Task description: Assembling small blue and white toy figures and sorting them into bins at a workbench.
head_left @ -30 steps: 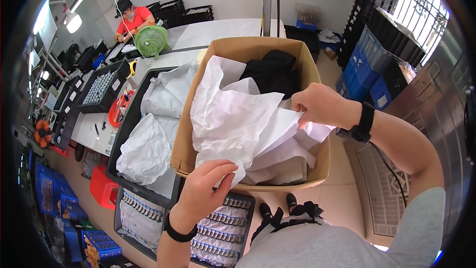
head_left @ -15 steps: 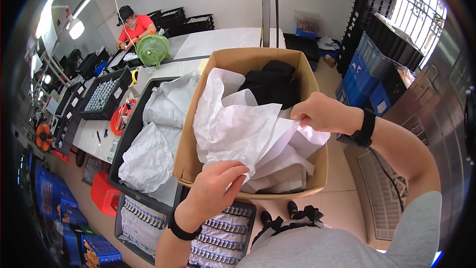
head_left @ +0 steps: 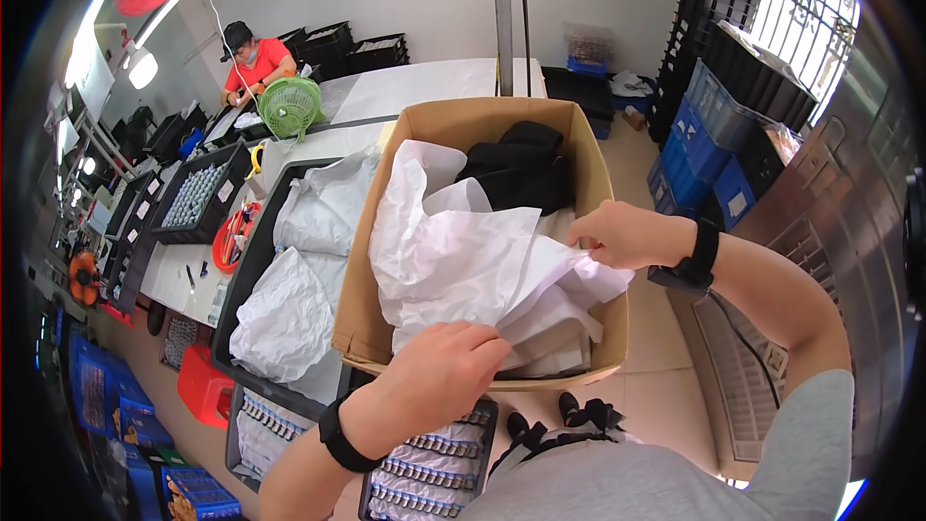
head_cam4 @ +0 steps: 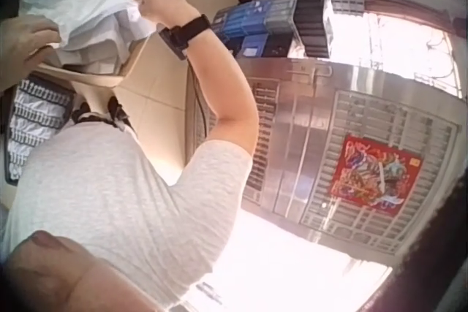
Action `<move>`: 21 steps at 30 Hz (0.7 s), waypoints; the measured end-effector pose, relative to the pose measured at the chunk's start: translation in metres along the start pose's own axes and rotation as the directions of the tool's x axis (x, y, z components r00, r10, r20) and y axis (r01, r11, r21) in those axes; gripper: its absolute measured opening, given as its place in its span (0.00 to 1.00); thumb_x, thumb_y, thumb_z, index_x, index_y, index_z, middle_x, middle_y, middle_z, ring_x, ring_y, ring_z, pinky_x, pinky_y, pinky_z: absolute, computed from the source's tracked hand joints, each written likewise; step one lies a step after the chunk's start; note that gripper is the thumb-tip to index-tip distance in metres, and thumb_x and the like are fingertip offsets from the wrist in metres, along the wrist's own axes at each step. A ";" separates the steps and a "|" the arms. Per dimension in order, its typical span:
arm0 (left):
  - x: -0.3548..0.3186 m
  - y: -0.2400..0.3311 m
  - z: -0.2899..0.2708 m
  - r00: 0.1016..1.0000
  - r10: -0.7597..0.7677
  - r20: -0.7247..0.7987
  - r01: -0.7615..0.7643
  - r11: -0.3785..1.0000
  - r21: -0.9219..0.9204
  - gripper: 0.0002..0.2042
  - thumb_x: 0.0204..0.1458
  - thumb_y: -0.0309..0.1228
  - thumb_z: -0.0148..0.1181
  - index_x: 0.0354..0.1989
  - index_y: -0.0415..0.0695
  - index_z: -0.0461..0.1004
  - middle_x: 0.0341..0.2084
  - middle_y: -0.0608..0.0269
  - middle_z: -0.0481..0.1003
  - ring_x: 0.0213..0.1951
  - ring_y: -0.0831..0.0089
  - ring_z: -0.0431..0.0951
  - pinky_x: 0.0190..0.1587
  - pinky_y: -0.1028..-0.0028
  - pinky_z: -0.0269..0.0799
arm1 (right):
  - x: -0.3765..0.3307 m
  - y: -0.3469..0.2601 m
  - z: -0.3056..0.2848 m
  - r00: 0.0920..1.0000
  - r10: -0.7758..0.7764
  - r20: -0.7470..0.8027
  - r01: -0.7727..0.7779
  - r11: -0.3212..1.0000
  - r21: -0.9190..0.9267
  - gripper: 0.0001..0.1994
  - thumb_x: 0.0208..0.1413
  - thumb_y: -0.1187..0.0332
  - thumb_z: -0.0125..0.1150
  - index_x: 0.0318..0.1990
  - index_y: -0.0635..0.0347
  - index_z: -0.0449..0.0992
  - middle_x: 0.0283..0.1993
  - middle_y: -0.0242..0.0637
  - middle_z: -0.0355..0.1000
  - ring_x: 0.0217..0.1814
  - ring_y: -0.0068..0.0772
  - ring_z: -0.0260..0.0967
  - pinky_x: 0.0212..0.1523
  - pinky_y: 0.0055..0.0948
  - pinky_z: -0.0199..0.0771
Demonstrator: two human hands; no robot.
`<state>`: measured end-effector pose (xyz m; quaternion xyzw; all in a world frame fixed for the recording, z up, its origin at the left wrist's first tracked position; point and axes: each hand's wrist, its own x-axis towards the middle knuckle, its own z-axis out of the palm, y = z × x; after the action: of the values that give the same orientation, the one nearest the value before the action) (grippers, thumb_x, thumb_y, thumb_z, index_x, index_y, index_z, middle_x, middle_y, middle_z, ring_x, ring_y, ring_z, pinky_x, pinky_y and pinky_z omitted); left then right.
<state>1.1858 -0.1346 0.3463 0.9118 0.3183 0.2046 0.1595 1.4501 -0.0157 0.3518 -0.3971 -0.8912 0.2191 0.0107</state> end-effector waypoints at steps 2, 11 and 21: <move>0.001 0.000 -0.005 0.999 -0.014 0.042 0.013 1.000 0.026 0.09 0.42 0.23 0.56 0.34 0.40 0.71 0.31 0.59 0.72 0.33 0.61 0.72 0.36 0.67 0.68 | -0.006 0.008 0.005 1.000 -0.024 -0.020 0.023 0.999 -0.029 0.12 0.40 0.78 0.56 0.37 0.67 0.72 0.23 0.42 0.72 0.25 0.40 0.71 0.31 0.30 0.69; 0.033 -0.006 0.009 0.996 0.050 0.073 -0.051 0.999 0.010 0.10 0.44 0.24 0.56 0.36 0.40 0.71 0.32 0.57 0.72 0.34 0.60 0.72 0.36 0.68 0.69 | -0.004 -0.005 -0.008 0.991 0.130 -0.042 -0.114 0.959 0.261 0.17 0.31 0.71 0.72 0.32 0.66 0.74 0.19 0.36 0.71 0.21 0.22 0.66 0.24 0.22 0.63; 0.088 -0.015 0.057 0.927 0.330 -0.179 -0.112 0.698 0.707 0.19 0.39 0.27 0.54 0.44 0.40 0.68 0.30 0.61 0.64 0.32 0.69 0.66 0.32 0.75 0.62 | 0.017 -0.017 -0.004 0.973 0.200 -0.113 -0.099 0.809 0.579 0.12 0.46 0.63 0.66 0.26 0.65 0.77 0.19 0.29 0.69 0.21 0.15 0.61 0.23 0.18 0.60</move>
<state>1.2679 -0.0757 0.3142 0.8966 0.2779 0.2228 -0.2632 1.4273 -0.0116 0.3593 -0.4619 -0.7465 0.4410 0.1866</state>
